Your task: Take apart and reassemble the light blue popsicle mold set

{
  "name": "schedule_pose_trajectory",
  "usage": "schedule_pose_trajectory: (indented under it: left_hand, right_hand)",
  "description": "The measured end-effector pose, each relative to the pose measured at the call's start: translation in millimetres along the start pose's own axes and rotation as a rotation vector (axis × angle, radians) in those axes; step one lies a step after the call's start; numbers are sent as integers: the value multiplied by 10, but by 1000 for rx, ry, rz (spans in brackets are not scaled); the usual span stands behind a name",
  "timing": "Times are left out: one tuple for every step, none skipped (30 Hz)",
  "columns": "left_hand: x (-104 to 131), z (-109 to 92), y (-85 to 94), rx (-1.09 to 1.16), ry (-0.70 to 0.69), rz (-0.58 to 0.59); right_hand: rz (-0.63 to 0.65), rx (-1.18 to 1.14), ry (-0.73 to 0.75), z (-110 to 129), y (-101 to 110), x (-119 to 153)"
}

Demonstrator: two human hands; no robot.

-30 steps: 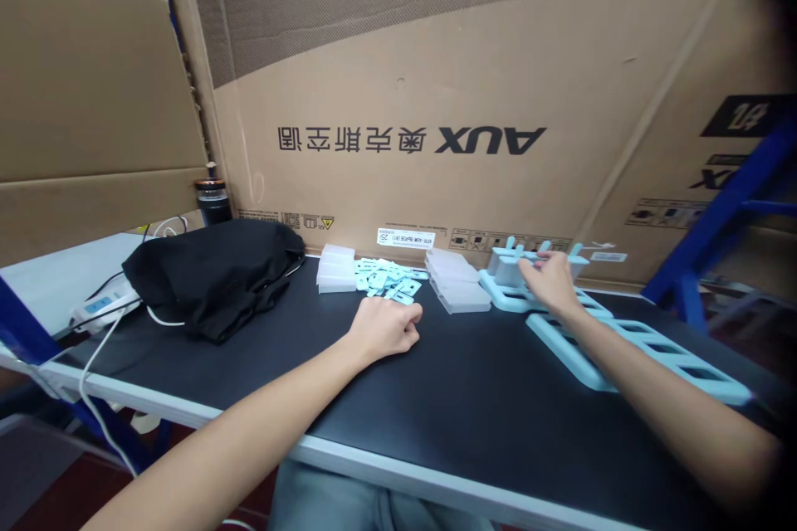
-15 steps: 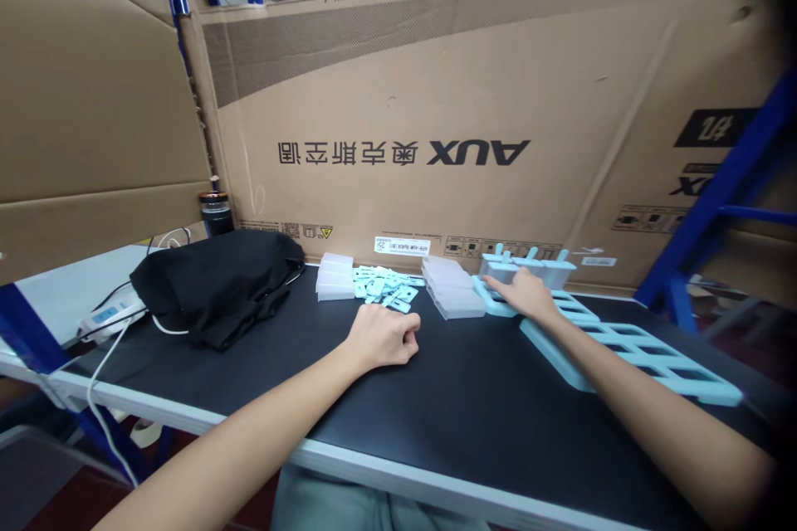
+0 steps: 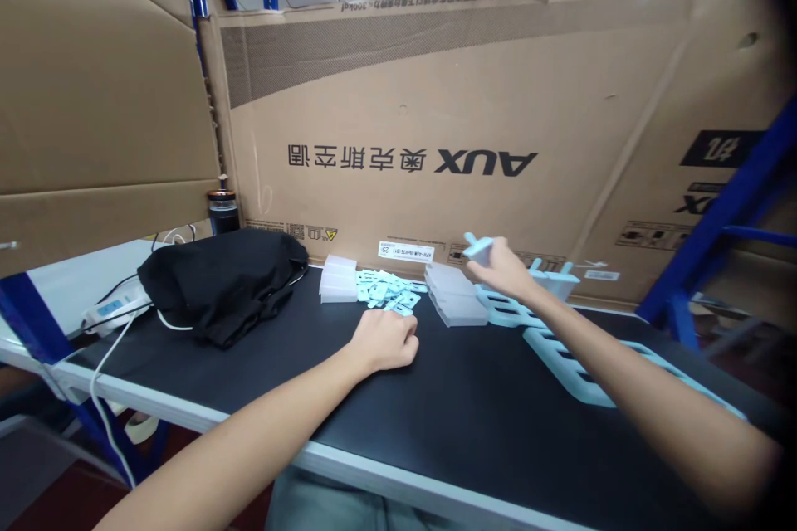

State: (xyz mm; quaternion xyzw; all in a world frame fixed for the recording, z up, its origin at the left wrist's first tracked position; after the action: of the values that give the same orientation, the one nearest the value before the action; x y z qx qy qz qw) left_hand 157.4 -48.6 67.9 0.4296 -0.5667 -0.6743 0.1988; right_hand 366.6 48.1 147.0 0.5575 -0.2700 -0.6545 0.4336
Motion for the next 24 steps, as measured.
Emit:
schedule_pose_trajectory:
  left_hand:
    - [0,10,-4,-5,9,6]
    - [1,21,-6,-10,19,9]
    - [3,30,-7,-13,26,10]
    - [6,38,-6,-15,32,9]
    - [9,46,-3,-18,36,4]
    - [12,52,3,-22,39,-4]
    - [14,57,12,-27,42,-17]
    - [15,59,24,-33,41,-33]
    - [16,61,37,-39,41,-51]
    - [16,64,47,-43,43,-67]
    - [14,70,51,-45,47,-78]
    - [12,78,51,-46,53,-85]
    - [10,87,47,-45,61,-89]
    - [7,96,40,-44,69,-90]
    - [5,104,33,-42,74,-90]
    - [2,109,26,-40,78,-89]
    - [0,112,20,-38,80,-88]
    - [-1,116,16,-36,82,-86]
    - [-2,118,10,-34,83,-83]
    - [-3,120,5,-33,84,-78]
    - [-3,121,0,-34,83,-73]
    - [-3,120,-4,-35,83,-69]
    - [-3,121,-7,-38,84,-64]
    - [-2,123,-10,-40,86,-61]
  right_hand:
    - [58,54,104,245,-56,-35]
    - [112,122,193,474,-122,-53]
    - [160,195,264,677,-195,-58]
    - [196,265,319,856,-262,-57]
    - [223,325,356,1005,-322,-54]
    - [242,372,383,1131,-372,-52]
    - [251,406,405,1237,-410,-52]
    - [253,431,426,1327,-438,-55]
    - [250,447,445,1401,-458,-62]
    - [246,458,461,1459,-473,-73]
    - [243,466,471,1501,-487,-86]
    - [243,471,476,1532,-501,-100]
    - [248,473,476,1553,-518,-113]
    - [257,471,475,1570,-536,-122]
    - [268,467,473,1585,-554,-127]
    - [275,460,468,1595,-566,-130]
    - [281,450,459,1596,-572,-134]
    - [291,434,448,1584,-574,-139]
    - [308,411,439,1562,-575,-144]
    - [329,380,435,1523,-572,-150]
    - [356,344,435,1469,-567,-157]
    - [386,302,442,1399,-556,-164]
    - [412,255,458,1320,-535,-169]
    - [427,205,477,1229,-498,-175]
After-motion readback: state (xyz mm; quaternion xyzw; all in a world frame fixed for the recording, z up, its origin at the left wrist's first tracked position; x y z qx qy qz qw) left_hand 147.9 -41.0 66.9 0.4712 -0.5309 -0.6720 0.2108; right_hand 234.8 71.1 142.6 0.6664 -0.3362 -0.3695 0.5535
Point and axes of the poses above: each hand's wrist, its own x-axis away from the middle knuckle, its own y-axis out of the back of the hand, z = x × y, the point moved 10 cm from there along -x, towards the middle knuckle, and after that the axes turned 3 degrees about -x, right-handed, at the moved point
